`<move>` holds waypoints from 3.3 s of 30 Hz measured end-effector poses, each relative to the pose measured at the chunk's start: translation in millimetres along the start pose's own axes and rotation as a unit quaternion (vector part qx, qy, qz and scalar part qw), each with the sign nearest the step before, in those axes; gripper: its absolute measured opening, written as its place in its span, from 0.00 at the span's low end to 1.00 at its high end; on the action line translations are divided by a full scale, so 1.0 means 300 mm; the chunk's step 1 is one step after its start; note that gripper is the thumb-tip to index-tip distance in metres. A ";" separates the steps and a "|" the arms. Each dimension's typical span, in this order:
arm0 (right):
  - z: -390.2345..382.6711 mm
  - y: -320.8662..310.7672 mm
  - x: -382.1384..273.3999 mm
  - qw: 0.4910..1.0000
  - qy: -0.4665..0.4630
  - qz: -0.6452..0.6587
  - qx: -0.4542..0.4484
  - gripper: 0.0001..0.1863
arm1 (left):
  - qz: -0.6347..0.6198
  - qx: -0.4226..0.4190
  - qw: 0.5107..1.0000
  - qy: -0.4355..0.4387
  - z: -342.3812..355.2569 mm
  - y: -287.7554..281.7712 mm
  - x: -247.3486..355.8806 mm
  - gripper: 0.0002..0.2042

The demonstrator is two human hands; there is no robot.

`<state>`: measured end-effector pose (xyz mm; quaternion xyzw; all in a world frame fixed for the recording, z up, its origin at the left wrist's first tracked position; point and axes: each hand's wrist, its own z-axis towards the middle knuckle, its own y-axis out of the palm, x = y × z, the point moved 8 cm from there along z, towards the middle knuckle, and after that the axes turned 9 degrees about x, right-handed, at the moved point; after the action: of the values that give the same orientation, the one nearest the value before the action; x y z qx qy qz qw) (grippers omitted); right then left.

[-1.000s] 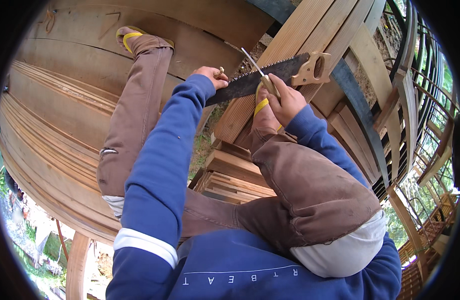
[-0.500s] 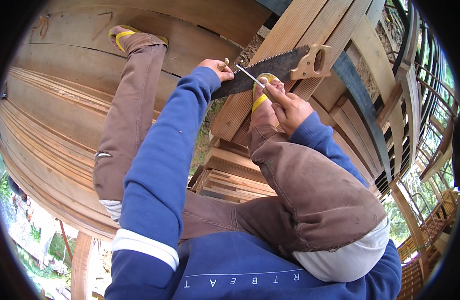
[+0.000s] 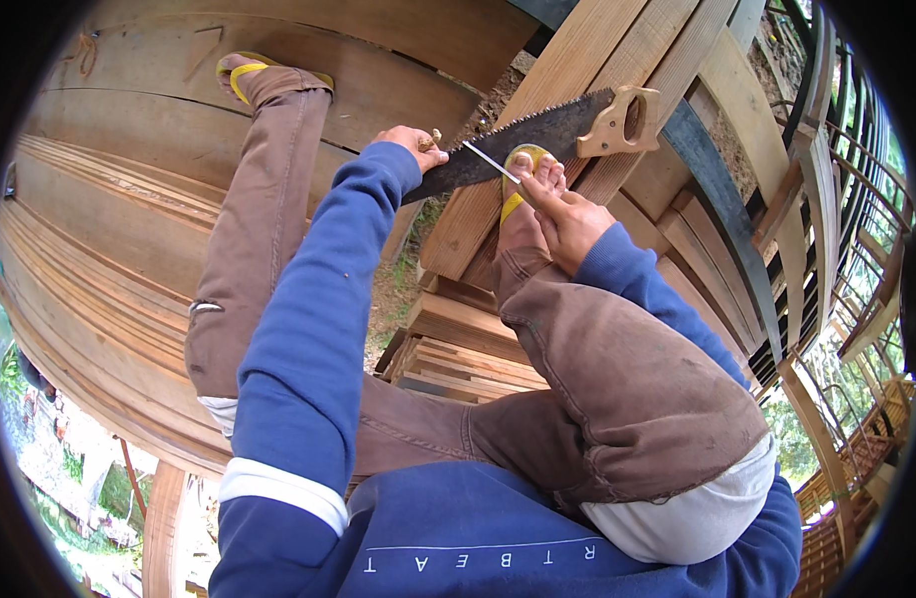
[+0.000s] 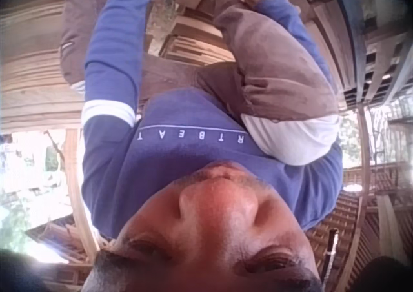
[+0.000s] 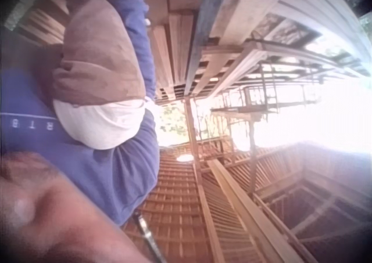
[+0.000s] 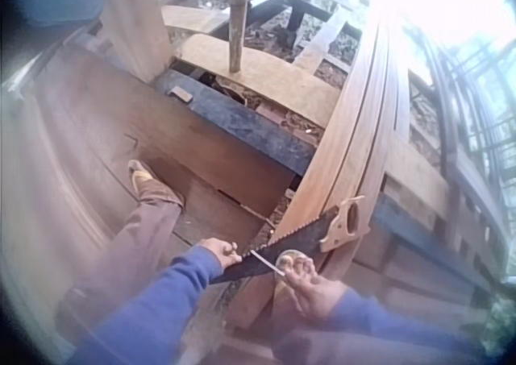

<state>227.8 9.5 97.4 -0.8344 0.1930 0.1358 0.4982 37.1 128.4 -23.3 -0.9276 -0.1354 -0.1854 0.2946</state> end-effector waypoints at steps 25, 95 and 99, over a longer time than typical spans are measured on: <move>0.241 0.109 -0.111 0.994 0.040 -0.091 -0.053 0.24 | -0.011 0.045 0.999 0.004 -0.002 0.056 -0.039 0.17; -0.008 -0.068 0.014 0.999 0.022 0.026 0.035 0.27 | -0.119 -0.016 0.992 0.043 0.073 0.054 0.032 0.13; -0.018 -0.061 0.010 0.999 0.000 0.016 0.035 0.27 | 0.033 0.032 0.999 0.022 0.004 -0.011 0.016 0.19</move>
<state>239.1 12.2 112.9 -0.8132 0.2106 0.1368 0.5251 40.5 132.5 -20.5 -0.9175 -0.1039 -0.1916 0.3327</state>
